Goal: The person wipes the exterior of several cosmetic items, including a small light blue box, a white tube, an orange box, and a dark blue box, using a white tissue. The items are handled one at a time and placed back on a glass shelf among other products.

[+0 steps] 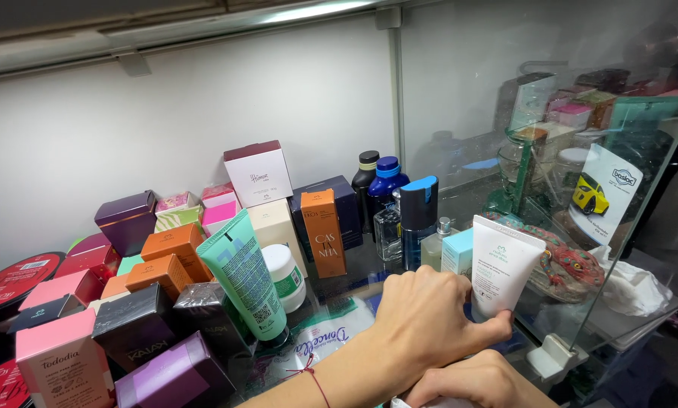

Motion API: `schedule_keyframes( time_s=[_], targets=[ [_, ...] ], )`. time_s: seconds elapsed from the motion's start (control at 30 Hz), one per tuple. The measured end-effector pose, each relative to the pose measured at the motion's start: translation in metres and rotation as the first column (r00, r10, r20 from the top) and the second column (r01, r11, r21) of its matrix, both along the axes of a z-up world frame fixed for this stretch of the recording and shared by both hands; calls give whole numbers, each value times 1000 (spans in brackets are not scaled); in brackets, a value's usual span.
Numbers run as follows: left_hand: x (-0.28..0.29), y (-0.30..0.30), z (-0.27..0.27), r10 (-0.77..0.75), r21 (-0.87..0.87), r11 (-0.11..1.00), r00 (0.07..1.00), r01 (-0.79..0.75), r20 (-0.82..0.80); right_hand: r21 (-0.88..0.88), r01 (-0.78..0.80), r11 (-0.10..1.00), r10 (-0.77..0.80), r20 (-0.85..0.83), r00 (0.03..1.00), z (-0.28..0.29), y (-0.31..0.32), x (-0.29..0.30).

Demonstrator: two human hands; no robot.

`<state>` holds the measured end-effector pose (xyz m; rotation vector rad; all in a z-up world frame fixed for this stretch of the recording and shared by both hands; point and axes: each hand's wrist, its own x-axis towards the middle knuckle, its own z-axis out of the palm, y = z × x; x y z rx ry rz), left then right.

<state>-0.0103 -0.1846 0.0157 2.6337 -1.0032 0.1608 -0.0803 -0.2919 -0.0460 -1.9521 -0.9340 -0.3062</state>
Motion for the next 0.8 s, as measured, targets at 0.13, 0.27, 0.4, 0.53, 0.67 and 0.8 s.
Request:
schedule_keyframes(
  time_s=[0.13,0.27,0.4,0.53,0.67,0.8],
  targets=[
    [0,8,5,-116,87,989,992,120,-49,-13,0,1000,0,11,1000,6,1,-4],
    [-11,47,18,-159,65,983,971,173,-180,-11,-23,1000,23,-56,998,3,-5,-3],
    [-21,99,8,-267,-416,901,912,121,-312,177,175,968,-114,-313,943,2,-2,5],
    [-18,133,14,-246,-524,841,770,-132,-588,162,328,931,-342,70,937,33,20,13],
    [2,145,-22,-556,-818,535,641,-210,-529,31,191,981,-186,428,884,75,56,33],
    [9,148,-33,-455,-806,398,668,-438,-588,-133,168,977,-83,490,868,72,65,45]
  ],
)
